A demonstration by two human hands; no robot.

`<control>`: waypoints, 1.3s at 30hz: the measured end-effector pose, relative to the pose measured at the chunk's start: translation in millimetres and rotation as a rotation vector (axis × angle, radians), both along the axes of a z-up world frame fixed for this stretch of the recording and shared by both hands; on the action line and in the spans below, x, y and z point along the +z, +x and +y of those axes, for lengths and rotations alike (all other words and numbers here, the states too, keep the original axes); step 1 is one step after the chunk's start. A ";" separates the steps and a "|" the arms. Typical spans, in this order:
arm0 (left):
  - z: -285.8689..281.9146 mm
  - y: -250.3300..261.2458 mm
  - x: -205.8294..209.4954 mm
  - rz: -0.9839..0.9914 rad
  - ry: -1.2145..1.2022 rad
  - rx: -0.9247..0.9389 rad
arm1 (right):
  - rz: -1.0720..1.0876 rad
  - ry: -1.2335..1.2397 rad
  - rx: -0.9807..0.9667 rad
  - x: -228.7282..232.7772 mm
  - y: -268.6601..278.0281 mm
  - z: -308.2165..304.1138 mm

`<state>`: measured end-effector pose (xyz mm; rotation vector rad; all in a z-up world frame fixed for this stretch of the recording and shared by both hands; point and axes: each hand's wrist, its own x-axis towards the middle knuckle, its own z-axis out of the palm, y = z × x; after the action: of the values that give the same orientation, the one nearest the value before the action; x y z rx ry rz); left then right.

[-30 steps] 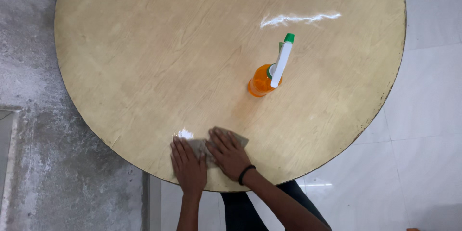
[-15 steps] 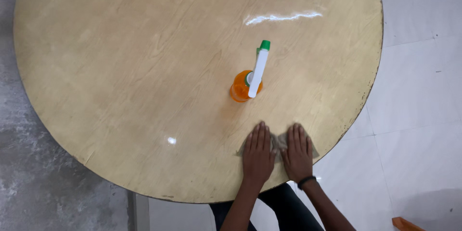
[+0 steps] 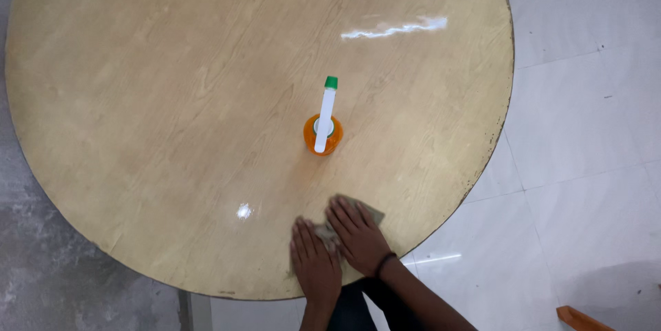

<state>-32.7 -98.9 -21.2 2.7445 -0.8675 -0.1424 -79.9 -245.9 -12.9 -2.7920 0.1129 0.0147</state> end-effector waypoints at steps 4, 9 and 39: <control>-9.9 -18.5 -1.0 0.085 0.018 -0.287 | 0.060 0.007 -0.070 -6.5 -67.5 -11.9; -88.7 -16.5 -3.5 0.190 -0.015 -0.497 | 0.088 -0.039 -0.361 -36.2 -95.8 -65.5; -126.5 210.8 -17.6 -0.350 -0.176 -0.226 | -0.718 0.555 0.008 66.3 192.8 -54.9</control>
<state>178.2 -225.4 -38.8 2.5384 -1.2158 0.3668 112.9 -300.8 53.4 -2.0938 -0.0735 -0.8105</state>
